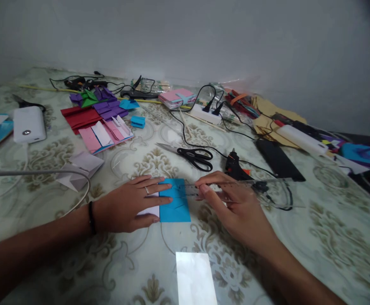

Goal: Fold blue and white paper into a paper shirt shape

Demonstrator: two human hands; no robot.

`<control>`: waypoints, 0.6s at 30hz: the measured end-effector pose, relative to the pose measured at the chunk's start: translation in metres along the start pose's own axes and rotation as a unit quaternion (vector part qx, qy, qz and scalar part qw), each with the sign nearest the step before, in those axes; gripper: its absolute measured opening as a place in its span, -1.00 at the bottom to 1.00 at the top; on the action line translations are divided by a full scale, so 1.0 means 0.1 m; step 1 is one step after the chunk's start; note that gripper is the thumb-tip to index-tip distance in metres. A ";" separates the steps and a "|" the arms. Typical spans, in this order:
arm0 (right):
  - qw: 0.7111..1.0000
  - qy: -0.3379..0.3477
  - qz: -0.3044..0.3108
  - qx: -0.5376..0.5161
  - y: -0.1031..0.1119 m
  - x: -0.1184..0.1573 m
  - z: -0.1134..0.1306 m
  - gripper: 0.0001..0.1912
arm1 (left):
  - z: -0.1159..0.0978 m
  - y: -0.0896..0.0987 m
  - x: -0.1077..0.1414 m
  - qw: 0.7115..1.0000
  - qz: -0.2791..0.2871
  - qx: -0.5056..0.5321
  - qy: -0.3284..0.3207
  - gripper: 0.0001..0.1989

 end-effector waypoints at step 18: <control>0.999 0.031 -0.004 -0.004 0.01 0.00 0.06 -0.83 | 0.00 0.02 0.00 1.000 -0.009 0.012 0.000 -0.53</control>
Point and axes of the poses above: each hand's wrist, its own x-axis away from the middle knuckle, its own y-axis out of the back of the hand, z = x × y, the point moved 9 cm from there along -x, towards the middle knuckle, and after that the axes turned 12 degrees about -z, right-handed, at the moved point
